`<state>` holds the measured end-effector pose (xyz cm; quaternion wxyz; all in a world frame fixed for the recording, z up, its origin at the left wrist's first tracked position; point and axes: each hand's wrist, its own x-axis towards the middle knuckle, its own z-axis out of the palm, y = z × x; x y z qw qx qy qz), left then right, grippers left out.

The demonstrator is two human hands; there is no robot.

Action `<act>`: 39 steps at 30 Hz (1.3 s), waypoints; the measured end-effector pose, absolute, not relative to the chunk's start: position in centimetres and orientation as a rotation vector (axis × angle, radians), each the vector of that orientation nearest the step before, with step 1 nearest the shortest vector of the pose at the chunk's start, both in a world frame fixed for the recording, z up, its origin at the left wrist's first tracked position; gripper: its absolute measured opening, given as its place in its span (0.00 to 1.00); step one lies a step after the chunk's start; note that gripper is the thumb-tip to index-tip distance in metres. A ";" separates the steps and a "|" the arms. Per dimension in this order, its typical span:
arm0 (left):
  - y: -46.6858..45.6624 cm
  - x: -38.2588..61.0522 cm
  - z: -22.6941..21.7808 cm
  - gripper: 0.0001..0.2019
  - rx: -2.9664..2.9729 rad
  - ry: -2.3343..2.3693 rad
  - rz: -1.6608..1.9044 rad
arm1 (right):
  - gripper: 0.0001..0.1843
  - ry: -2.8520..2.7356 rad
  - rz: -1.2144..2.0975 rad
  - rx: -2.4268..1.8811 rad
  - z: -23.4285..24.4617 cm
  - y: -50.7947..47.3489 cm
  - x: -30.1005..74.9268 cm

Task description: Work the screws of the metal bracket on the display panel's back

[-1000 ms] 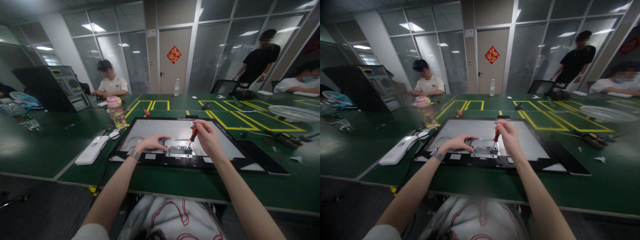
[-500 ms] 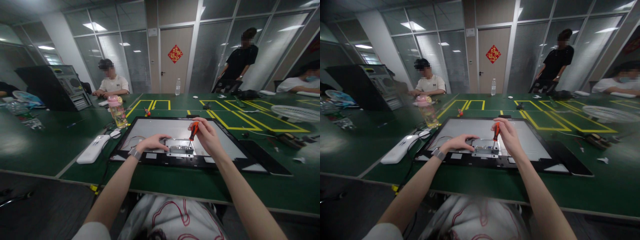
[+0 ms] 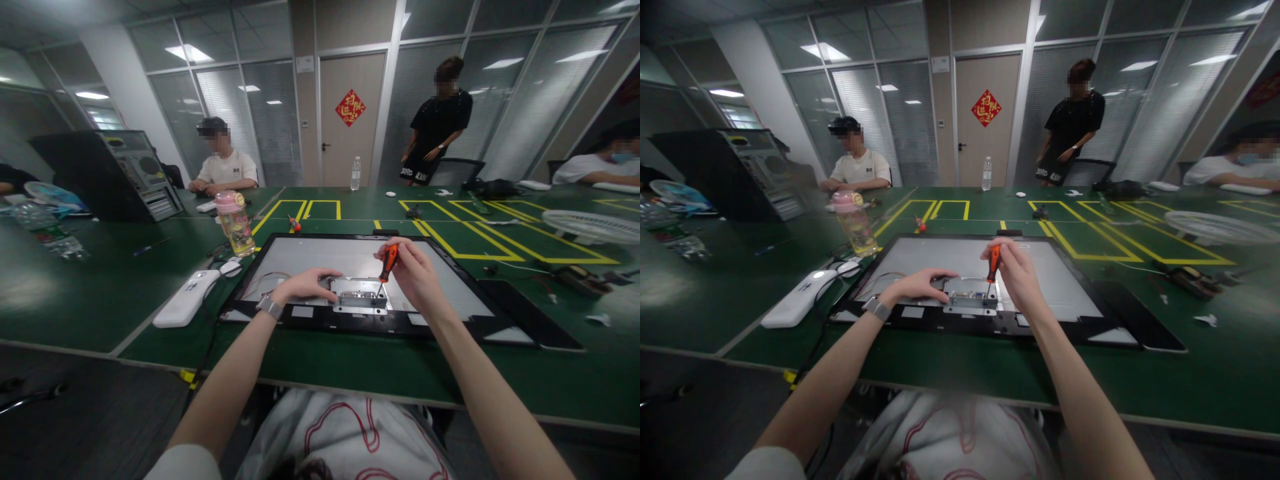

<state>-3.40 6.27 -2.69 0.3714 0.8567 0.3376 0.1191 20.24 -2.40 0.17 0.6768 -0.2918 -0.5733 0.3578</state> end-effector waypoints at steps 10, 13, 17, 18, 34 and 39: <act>6.0 -3.4 -2.4 0.38 2.209 0.863 0.295 | 0.10 -1.249 0.813 -0.650 0.4 -2.5 20.2; 6.0 -3.4 -2.4 0.38 2.208 0.867 0.298 | 0.09 -1.252 0.784 -0.656 0.3 -2.4 20.3; 6.1 -3.5 -2.4 0.37 2.223 0.851 0.304 | 0.08 -1.269 0.758 -0.709 0.0 -2.3 20.5; 6.1 -3.5 -2.4 0.37 2.225 0.850 0.301 | 0.09 -1.271 0.772 -0.710 0.0 -2.3 20.5; 6.2 -3.5 -2.6 0.37 2.207 0.845 0.307 | 0.06 -1.265 0.543 -0.795 -0.4 -2.2 20.5; 6.1 -3.4 -2.5 0.37 2.207 0.861 0.303 | 0.13 -1.289 0.614 -0.748 -0.2 -2.3 20.5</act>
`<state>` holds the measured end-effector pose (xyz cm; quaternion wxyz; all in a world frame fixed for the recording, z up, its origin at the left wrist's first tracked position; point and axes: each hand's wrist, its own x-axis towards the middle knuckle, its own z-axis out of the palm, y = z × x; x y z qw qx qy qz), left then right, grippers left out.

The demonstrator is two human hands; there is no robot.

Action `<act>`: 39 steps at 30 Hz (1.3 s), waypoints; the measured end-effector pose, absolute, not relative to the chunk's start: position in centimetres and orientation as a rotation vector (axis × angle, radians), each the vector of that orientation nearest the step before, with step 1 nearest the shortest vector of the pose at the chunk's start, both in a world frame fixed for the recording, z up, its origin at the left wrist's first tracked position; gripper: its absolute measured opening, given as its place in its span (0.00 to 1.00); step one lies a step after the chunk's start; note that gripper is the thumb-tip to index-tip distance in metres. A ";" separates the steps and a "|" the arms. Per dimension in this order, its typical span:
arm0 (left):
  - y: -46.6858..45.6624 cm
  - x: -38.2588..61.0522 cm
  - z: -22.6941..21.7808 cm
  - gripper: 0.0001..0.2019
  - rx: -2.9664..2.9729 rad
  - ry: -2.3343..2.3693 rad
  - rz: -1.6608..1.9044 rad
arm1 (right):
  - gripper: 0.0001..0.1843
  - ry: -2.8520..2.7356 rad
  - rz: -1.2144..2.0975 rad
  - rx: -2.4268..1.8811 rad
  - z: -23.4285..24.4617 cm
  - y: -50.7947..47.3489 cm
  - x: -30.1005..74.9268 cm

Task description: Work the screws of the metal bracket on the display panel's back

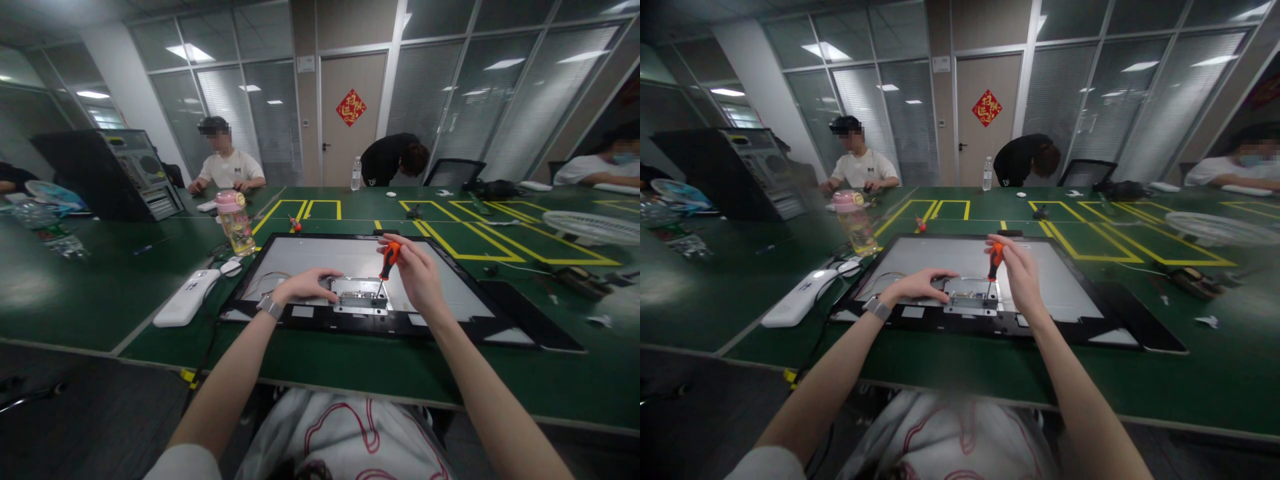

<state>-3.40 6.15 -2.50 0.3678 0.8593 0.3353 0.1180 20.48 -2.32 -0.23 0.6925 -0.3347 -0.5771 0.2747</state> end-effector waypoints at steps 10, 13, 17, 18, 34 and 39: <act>6.0 -3.4 -2.3 0.37 2.215 0.869 0.299 | 0.09 -1.261 0.568 -0.763 -0.2 -2.3 20.5; 6.1 -3.4 -2.5 0.38 2.220 0.872 0.298 | 0.13 -1.272 0.638 -0.732 -0.3 -2.2 20.5; 6.3 -3.5 -2.8 0.37 2.219 0.855 0.298 | 0.11 -1.277 0.600 -0.768 -0.3 -2.4 20.4; 6.4 -3.5 -2.8 0.37 2.221 0.852 0.301 | 0.10 -1.271 0.575 -0.779 -0.3 -2.4 20.4; 6.3 -3.5 -2.7 0.37 2.244 0.856 0.299 | 0.11 -1.283 0.568 -0.775 -0.6 -2.1 20.4; 6.3 -3.5 -2.7 0.37 2.243 0.855 0.290 | 0.13 -1.298 0.653 -0.711 -0.4 -2.2 20.4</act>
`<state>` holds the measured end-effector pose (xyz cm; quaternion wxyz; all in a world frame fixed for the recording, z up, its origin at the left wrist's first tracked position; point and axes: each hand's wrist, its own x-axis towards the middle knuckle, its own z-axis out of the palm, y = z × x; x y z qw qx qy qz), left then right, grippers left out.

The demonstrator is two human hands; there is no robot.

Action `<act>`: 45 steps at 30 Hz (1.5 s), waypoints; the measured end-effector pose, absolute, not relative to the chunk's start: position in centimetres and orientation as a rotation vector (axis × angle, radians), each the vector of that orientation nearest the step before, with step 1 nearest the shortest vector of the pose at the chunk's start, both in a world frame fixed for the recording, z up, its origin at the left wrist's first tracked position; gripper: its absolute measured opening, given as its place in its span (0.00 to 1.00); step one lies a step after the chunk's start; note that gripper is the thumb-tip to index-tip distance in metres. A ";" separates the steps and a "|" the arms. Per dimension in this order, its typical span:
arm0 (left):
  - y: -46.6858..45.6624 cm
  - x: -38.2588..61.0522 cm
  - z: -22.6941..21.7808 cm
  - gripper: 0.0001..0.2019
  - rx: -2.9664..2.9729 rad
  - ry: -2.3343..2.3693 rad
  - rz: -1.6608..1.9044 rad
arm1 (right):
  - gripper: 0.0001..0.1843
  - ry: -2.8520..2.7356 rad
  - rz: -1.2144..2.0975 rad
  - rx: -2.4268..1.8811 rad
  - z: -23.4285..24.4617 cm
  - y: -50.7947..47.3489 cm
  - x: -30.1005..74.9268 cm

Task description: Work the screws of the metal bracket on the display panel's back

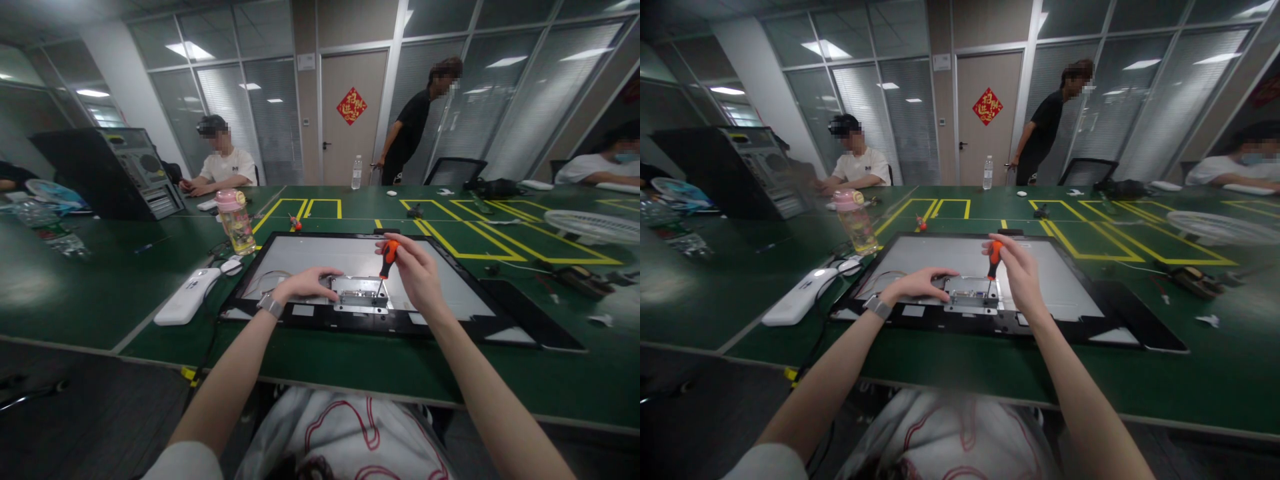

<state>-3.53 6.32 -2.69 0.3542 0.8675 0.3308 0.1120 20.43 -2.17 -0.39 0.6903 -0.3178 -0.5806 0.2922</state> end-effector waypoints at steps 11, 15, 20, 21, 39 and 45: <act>6.4 -3.6 -2.9 0.38 2.244 0.860 0.286 | 0.13 -1.276 0.604 -0.765 -0.6 -2.1 20.5; 6.3 -3.5 -2.8 0.37 2.231 0.847 0.297 | 0.12 -1.261 0.557 -0.811 -0.5 -2.1 20.4; 6.2 -3.5 -2.6 0.37 2.228 0.846 0.304 | 0.08 -1.190 0.589 -0.768 -0.4 -2.0 20.3; 6.2 -3.5 -2.6 0.37 2.227 0.851 0.303 | 0.07 -1.164 0.617 -0.749 -0.3 -2.0 20.3; 6.1 -3.5 -2.5 0.38 2.223 0.862 0.291 | 0.11 -1.252 0.754 -0.718 0.3 -2.3 20.3; 6.1 -3.5 -2.5 0.37 2.228 0.861 0.298 | 0.09 -1.212 0.739 -0.710 0.2 -2.2 20.3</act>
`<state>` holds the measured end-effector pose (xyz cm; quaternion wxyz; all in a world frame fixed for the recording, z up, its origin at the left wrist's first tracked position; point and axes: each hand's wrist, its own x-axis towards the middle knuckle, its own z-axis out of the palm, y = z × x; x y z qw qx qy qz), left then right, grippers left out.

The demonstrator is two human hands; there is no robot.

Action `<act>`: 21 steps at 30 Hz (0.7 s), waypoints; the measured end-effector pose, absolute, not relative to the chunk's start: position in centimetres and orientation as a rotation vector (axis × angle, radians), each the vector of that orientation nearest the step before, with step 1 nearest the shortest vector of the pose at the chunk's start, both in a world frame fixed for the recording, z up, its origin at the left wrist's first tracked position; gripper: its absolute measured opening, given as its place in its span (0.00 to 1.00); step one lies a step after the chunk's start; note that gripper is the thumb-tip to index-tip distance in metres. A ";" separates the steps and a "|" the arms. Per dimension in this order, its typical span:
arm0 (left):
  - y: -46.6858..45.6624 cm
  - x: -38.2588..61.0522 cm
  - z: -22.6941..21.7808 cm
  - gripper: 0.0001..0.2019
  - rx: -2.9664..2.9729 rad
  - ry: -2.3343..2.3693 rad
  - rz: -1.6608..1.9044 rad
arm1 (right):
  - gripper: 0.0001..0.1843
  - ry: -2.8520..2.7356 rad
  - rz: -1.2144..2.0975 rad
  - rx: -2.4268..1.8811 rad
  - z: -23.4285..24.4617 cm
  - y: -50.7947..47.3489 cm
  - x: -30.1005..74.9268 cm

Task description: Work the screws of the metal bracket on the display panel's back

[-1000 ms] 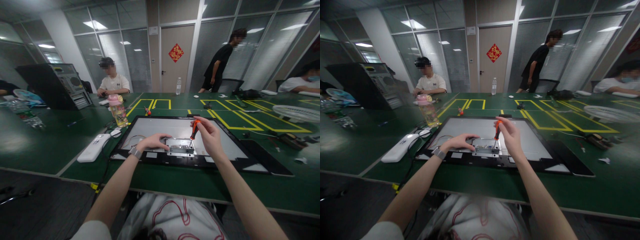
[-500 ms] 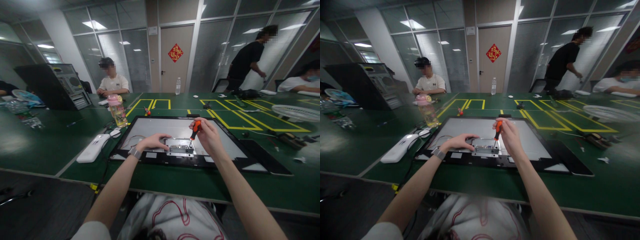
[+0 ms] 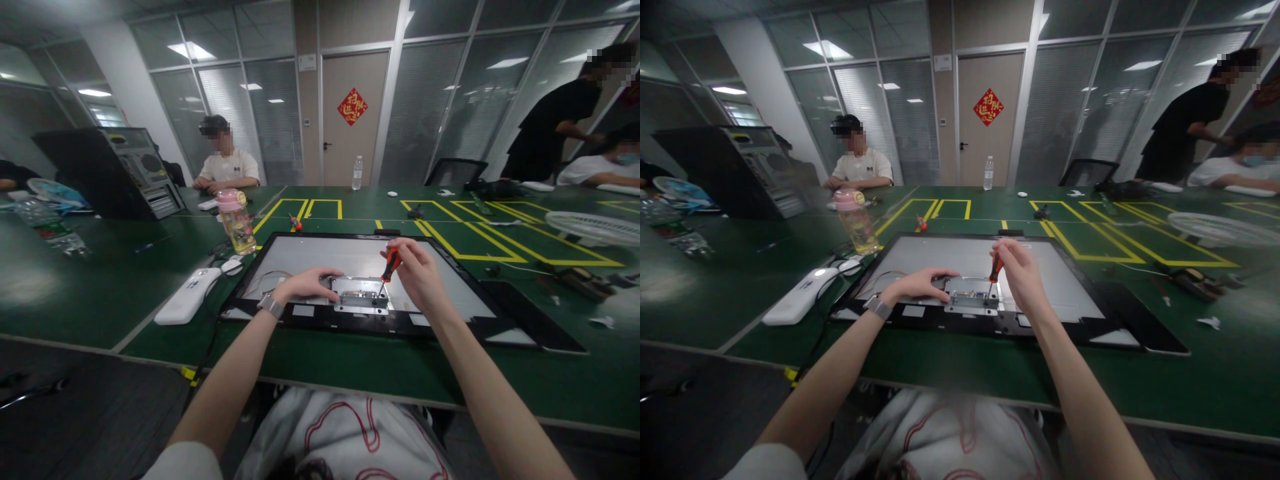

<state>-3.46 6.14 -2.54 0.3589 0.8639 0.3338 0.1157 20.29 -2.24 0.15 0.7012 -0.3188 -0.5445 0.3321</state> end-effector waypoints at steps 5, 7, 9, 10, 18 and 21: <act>6.1 -3.5 -2.5 0.37 2.237 0.858 0.298 | 0.10 -1.259 0.765 -0.698 0.3 -2.4 20.2; 6.1 -3.5 -2.6 0.38 2.241 0.859 0.292 | 0.10 -1.265 0.806 -0.657 0.3 -2.4 20.2; 6.2 -3.5 -2.7 0.38 2.241 0.862 0.291 | 0.10 -1.265 0.804 -0.648 0.2 -2.3 20.2; 6.2 -3.5 -2.7 0.38 2.241 0.863 0.289 | 0.10 -1.263 0.784 -0.658 0.1 -2.2 20.3; 6.3 -3.5 -2.7 0.37 2.226 0.865 0.294 | 0.11 -1.274 0.777 -0.674 0.2 -2.4 20.2; 6.3 -3.5 -2.7 0.37 2.214 0.858 0.300 | 0.13 -1.264 0.780 -0.657 0.3 -2.4 20.2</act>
